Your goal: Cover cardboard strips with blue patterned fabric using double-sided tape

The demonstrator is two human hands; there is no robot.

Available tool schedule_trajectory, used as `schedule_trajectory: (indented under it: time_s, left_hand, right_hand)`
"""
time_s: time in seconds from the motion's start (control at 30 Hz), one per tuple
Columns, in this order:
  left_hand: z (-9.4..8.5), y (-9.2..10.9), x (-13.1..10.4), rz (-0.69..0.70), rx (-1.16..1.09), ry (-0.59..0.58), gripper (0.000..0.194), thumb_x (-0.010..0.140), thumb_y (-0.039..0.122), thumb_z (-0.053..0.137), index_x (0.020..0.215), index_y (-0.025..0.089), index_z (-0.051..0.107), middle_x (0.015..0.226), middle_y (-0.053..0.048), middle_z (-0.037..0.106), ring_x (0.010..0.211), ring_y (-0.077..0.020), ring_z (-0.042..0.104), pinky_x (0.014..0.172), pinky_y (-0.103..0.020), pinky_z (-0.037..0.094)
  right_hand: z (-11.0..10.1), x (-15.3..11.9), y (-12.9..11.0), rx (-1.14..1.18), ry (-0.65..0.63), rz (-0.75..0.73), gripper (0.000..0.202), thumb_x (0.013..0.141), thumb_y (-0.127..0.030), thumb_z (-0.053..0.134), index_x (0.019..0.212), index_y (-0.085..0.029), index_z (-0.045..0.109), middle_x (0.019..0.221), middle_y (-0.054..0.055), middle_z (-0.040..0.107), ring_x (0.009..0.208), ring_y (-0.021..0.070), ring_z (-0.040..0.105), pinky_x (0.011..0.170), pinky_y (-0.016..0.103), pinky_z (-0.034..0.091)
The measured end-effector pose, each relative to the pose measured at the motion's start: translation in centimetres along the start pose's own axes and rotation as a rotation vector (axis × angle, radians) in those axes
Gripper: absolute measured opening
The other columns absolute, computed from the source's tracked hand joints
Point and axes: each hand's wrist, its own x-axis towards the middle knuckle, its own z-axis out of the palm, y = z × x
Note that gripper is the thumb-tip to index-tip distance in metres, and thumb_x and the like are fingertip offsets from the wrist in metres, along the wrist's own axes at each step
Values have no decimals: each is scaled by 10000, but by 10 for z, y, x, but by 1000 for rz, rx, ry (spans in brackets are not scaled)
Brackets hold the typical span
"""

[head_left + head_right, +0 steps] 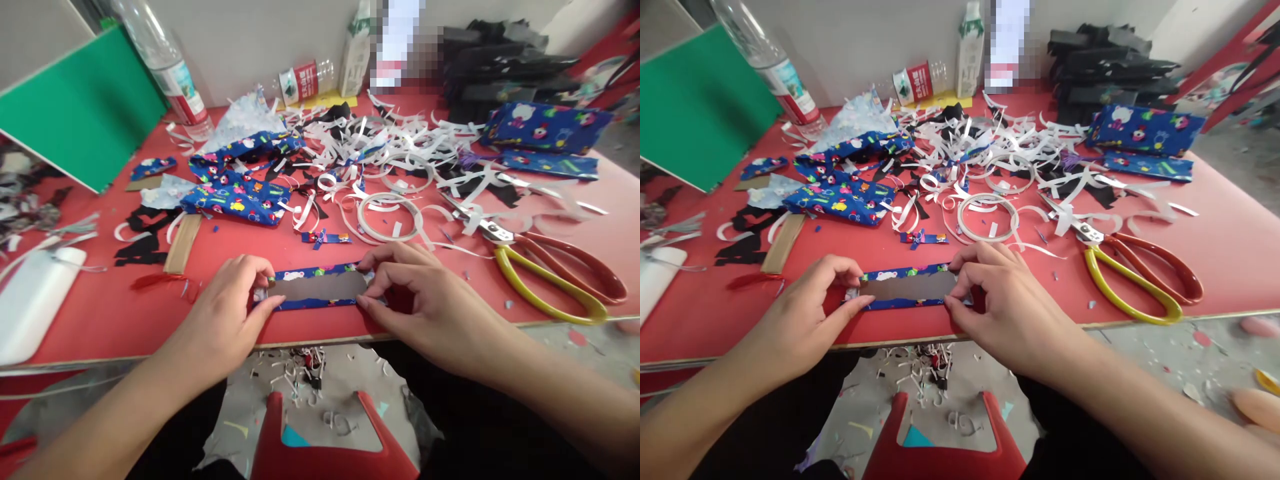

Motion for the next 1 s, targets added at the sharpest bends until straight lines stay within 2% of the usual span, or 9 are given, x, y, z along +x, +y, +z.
schedule_trajectory:
  time_s: [0.13,0.2,0.27,0.37,0.5,0.77,0.87,0.93,1.0]
  left_hand:
    - [-10,1,-22,191,143,258,113,995,97,594,1031,195,639,924,-30,726,856,-177,700,811,-315,575]
    - [-5,16,-39,500,251,194,163,974,88,612,1103,151,688,1013,-71,769,991,-210,715,939,-348,570]
    - [9,33,-53,619,322,182,265,989,186,633,1217,68,701,1182,-132,773,1198,-272,676,1075,-393,525]
    - [36,45,-59,596,494,120,508,1012,317,627,1377,-36,626,1408,-215,685,1381,-371,571,1160,-462,472]
    - [55,41,-50,538,616,53,555,1020,256,594,1477,-53,536,1480,-211,639,1406,-385,552,1169,-480,474]
    - [55,63,-37,439,732,-2,614,1005,275,501,1528,-47,497,1375,-247,675,1280,-405,636,1078,-526,568]
    - [56,69,-33,430,749,-8,632,995,292,515,1541,-25,491,1305,-256,699,1238,-405,661,1054,-538,587]
    - [57,70,-32,434,740,3,639,982,308,545,1537,-4,497,1288,-266,700,1225,-412,669,1039,-548,596]
    - [58,69,-33,449,739,24,652,973,319,581,1548,27,482,1295,-278,692,1222,-423,672,1027,-561,600]
  right_hand:
    - [-1,0,1,21,-14,20,166,867,-237,652,702,-247,670,1136,77,677,1029,282,650,904,501,510]
    - [1,0,2,13,-1,-1,170,871,-243,652,702,-248,675,1116,78,685,1062,293,640,911,502,502]
    - [3,1,4,7,11,-13,177,874,-250,655,699,-248,678,1104,79,691,1081,299,633,907,498,500]
    - [4,1,4,7,21,-20,183,880,-255,657,699,-242,675,1109,81,699,1088,298,634,916,502,500]
    - [2,1,2,-27,30,-31,176,889,-243,661,713,-239,671,1107,78,717,1078,302,642,916,516,504]
    - [-2,2,-2,-58,11,-66,197,911,-213,701,719,-231,657,1053,59,761,1054,285,671,917,483,534]
    - [-14,-4,-1,-19,-5,-72,57,960,-249,700,1007,-249,732,1102,50,782,1053,260,708,940,439,552]
    - [-22,-10,2,-77,3,-65,289,936,-267,751,1215,-255,681,1146,56,781,1086,279,702,961,456,547]
    - [-25,-15,4,-186,-5,-78,359,891,-302,815,1211,-246,663,1147,68,765,1093,312,675,965,497,531]
